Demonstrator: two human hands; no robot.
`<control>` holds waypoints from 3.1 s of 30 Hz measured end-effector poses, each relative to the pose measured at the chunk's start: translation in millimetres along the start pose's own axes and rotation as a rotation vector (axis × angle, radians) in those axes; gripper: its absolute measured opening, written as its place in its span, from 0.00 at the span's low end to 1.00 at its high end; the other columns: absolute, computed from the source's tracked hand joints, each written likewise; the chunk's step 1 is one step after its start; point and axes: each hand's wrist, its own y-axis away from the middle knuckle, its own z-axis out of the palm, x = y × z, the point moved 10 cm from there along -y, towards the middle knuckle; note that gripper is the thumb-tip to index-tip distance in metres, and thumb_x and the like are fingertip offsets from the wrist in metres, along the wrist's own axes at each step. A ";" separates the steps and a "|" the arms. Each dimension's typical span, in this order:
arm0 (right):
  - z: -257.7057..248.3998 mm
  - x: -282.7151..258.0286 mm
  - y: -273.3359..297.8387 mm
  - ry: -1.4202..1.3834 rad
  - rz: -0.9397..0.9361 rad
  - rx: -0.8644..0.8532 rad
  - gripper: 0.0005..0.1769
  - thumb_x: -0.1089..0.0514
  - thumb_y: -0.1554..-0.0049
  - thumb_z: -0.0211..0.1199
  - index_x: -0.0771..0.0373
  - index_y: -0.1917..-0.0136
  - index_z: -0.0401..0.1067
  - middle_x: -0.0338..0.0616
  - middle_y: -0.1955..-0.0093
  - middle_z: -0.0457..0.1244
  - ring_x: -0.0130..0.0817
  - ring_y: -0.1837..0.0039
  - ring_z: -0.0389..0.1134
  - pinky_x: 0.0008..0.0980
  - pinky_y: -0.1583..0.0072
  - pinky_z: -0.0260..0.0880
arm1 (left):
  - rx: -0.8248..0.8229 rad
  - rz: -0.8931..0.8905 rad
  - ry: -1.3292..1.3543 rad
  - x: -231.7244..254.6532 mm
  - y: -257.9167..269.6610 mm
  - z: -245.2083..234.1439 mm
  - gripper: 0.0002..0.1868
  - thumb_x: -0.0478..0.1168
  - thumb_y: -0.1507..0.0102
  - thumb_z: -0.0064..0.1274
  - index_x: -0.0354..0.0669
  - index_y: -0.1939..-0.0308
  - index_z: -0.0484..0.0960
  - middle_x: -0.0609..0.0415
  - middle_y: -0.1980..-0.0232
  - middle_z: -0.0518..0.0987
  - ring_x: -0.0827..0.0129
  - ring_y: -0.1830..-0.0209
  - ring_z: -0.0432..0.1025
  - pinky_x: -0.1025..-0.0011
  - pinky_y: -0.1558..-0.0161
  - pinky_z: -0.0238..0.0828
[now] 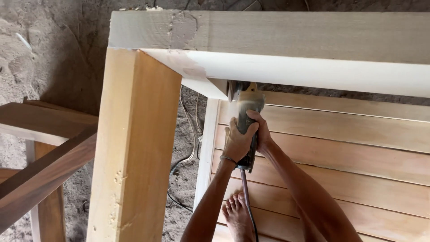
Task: The person sands the surfaces and edges of a wooden chair frame using an angle grinder with a sanding disc.
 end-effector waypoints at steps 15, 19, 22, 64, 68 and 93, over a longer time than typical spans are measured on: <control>25.3 48.8 58.8 0.090 0.001 -0.006 0.27 0.40 0.42 0.58 0.66 0.44 0.71 0.48 0.51 0.69 0.40 0.51 0.71 0.39 0.46 0.72 | -0.006 -0.005 -0.033 -29.3 76.6 -32.8 0.61 0.70 0.47 0.53 0.27 0.24 0.52 0.22 0.38 0.67 0.36 0.42 0.73 0.55 0.45 0.75; 45.6 37.8 73.2 0.106 -0.052 -0.045 0.26 0.41 0.42 0.58 0.66 0.45 0.71 0.47 0.52 0.69 0.40 0.51 0.71 0.40 0.46 0.72 | 0.001 0.079 -0.022 -11.3 95.1 -42.4 0.59 0.69 0.46 0.52 0.26 0.26 0.55 0.23 0.44 0.74 0.37 0.43 0.72 0.55 0.44 0.73; 59.3 33.0 80.4 0.077 -0.023 -0.063 0.25 0.41 0.46 0.57 0.63 0.46 0.72 0.48 0.53 0.70 0.41 0.52 0.72 0.39 0.46 0.73 | 0.078 0.220 -0.016 9.4 106.9 -51.3 0.58 0.69 0.43 0.53 0.25 0.25 0.54 0.25 0.42 0.75 0.35 0.39 0.70 0.52 0.39 0.68; 65.6 -67.8 55.4 1.573 -0.498 0.634 0.41 0.43 0.54 0.76 0.74 0.41 0.63 0.61 0.48 0.69 0.51 0.46 0.74 0.45 0.46 0.73 | -0.171 0.037 1.019 -70.2 -41.8 67.4 0.41 0.64 0.37 0.46 0.29 0.36 0.74 0.44 0.42 0.78 0.66 0.43 0.72 0.71 0.42 0.68; 68.4 -67.0 49.9 1.556 -0.462 0.642 0.42 0.44 0.55 0.76 0.75 0.42 0.61 0.62 0.48 0.69 0.51 0.47 0.74 0.45 0.47 0.74 | -0.209 -0.032 1.083 -63.7 -39.8 61.5 0.42 0.64 0.38 0.47 0.29 0.36 0.74 0.44 0.42 0.78 0.64 0.43 0.73 0.70 0.43 0.69; 78.3 -57.4 55.1 1.545 -0.406 0.673 0.39 0.48 0.54 0.75 0.74 0.43 0.61 0.62 0.50 0.68 0.52 0.50 0.73 0.46 0.50 0.74 | -0.233 -0.124 1.025 -68.9 -31.1 55.4 0.41 0.65 0.39 0.45 0.33 0.36 0.74 0.45 0.42 0.78 0.62 0.42 0.73 0.67 0.41 0.68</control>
